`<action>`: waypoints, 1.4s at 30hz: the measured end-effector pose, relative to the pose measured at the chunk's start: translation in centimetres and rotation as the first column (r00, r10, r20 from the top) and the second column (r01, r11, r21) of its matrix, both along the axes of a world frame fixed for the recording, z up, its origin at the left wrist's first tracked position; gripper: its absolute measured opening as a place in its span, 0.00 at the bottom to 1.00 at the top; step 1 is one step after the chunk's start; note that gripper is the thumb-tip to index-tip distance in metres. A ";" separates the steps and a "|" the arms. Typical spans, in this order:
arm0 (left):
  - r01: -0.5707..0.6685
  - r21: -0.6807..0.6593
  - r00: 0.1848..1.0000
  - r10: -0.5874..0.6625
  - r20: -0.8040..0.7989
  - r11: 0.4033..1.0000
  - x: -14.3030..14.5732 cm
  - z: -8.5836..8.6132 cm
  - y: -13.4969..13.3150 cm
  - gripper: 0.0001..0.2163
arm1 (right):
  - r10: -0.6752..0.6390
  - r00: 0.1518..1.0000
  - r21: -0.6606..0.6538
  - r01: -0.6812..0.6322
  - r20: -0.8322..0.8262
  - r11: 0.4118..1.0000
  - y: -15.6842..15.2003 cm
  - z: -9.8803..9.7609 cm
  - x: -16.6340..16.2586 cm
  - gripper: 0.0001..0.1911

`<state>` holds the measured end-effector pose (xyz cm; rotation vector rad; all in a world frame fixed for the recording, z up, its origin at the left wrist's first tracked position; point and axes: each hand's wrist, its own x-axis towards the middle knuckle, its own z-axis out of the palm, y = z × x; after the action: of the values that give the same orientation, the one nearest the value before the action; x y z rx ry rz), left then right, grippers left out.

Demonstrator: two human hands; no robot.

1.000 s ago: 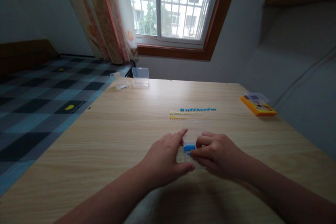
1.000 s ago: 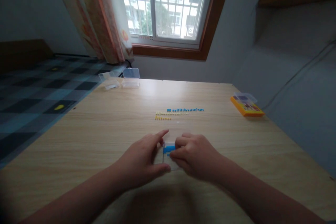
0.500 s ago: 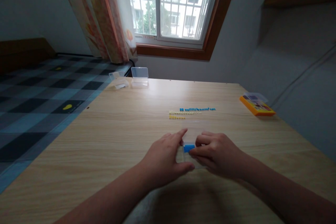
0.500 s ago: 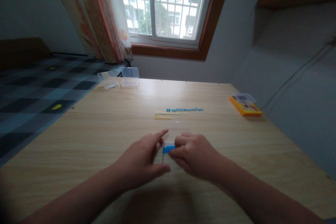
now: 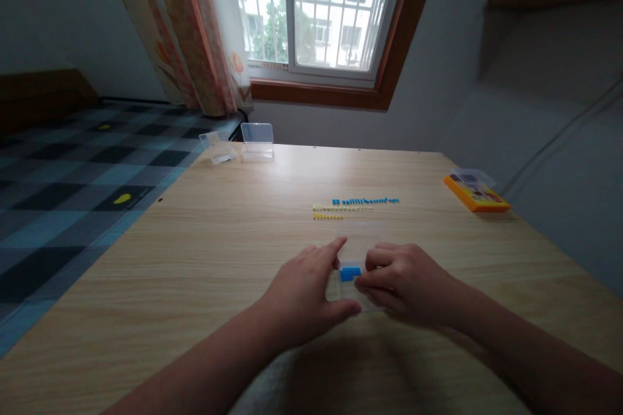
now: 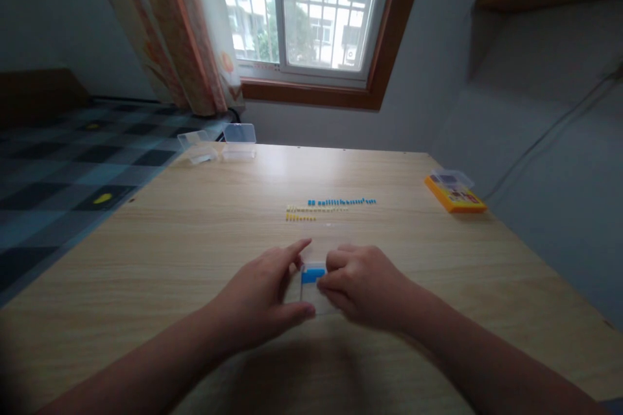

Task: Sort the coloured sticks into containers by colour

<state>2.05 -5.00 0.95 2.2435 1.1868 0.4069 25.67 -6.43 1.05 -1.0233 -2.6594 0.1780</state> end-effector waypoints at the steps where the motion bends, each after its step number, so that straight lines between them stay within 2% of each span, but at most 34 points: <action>1: 0.002 0.005 1.000 -0.002 0.003 1.000 0.0 0.0 0.0 0.44 | 0.003 1.000 0.001 -0.003 0.006 1.000 0.0 -0.1 -0.1 0.09; 13: 0.017 0.040 1.000 -0.017 0.019 0.999 0.0 -0.5 0.1 0.43 | 0.033 0.999 -0.055 -0.032 0.003 0.998 0.3 -0.3 -0.7 0.09; 36: 0.015 0.006 1.000 -0.015 -0.003 1.000 0.2 -0.1 0.2 0.45 | -0.007 1.000 -0.056 0.008 0.024 0.998 0.3 0.0 -1.3 0.09; 42: 0.011 0.006 1.000 -0.010 -0.007 1.000 0.0 -0.2 0.2 0.44 | 0.017 1.000 -0.009 -0.017 -0.006 1.000 0.3 0.4 -0.8 0.11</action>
<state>2.05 -4.80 0.76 2.2571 1.1785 0.3990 24.86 -6.15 1.40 -1.0009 -2.6647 0.1962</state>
